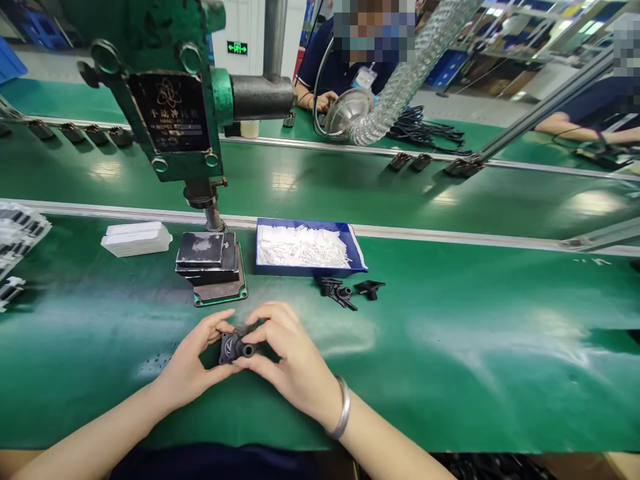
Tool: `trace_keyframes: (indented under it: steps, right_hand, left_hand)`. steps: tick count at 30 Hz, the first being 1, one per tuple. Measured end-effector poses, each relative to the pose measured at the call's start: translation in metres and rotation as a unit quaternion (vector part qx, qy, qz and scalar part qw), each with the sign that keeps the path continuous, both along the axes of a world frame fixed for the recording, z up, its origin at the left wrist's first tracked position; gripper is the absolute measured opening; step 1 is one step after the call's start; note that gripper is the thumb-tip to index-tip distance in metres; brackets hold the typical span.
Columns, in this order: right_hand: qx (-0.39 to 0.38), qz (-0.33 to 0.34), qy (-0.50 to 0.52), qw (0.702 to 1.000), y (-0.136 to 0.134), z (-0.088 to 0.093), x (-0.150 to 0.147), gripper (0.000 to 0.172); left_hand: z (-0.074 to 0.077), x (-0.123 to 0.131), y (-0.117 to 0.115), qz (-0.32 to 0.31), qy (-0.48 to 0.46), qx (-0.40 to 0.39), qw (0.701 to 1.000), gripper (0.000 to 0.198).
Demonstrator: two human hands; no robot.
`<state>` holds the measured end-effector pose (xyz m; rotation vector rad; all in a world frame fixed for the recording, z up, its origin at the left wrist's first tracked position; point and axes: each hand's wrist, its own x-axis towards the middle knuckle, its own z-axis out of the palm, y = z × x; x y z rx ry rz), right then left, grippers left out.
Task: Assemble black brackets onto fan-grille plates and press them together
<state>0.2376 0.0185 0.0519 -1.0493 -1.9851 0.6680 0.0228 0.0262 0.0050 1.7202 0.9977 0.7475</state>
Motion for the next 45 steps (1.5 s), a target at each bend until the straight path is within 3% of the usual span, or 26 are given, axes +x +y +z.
trace_keyframes:
  steps: [5,15,27,32,34,36,38,42,45]
  right_hand:
    - [0.004,0.066,0.001,0.998,0.007,-0.004,-0.017,0.015]
    - [0.017,0.078,-0.02,0.997,0.009,0.004,-0.015,0.013]
    - [-0.06,0.077,-0.028,0.995,0.009,-0.012,-0.014,0.019]
    - [-0.016,0.075,-0.019,0.997,0.005,-0.022,-0.019,0.016]
    - [0.002,0.083,-0.018,0.996,0.007,-0.017,-0.019,0.018]
    - [0.018,0.096,-0.032,0.995,0.012,-0.001,-0.013,0.028]
    - [0.061,0.085,-0.047,0.993,0.022,0.03,-0.003,0.035]
    - [0.241,-0.054,-0.007,0.969,0.063,0.119,0.013,0.022]
    - [0.337,-0.085,0.09,0.933,0.109,0.195,0.008,0.033]
  left_hand:
    - [-0.001,-0.001,0.001,-0.005,0.007,0.012,1.0,0.065]
    - [-0.001,-0.003,0.0,-0.015,0.015,0.017,1.0,0.063]
    - [-0.005,-0.004,-0.002,0.0,0.019,0.042,0.999,0.062]
    - [-0.007,-0.002,-0.005,0.012,0.027,0.057,0.998,0.061]
    - [-0.001,-0.002,-0.006,0.023,0.026,0.065,0.997,0.059]
    - [0.015,-0.004,-0.004,0.035,0.015,0.1,0.994,0.052]
    - [0.042,-0.01,0.003,0.043,0.001,0.17,0.985,0.042]
    - [0.1,-0.024,0.043,0.093,0.011,0.3,0.949,0.035]
    - [0.119,-0.028,0.084,0.115,0.013,0.279,0.953,0.032]
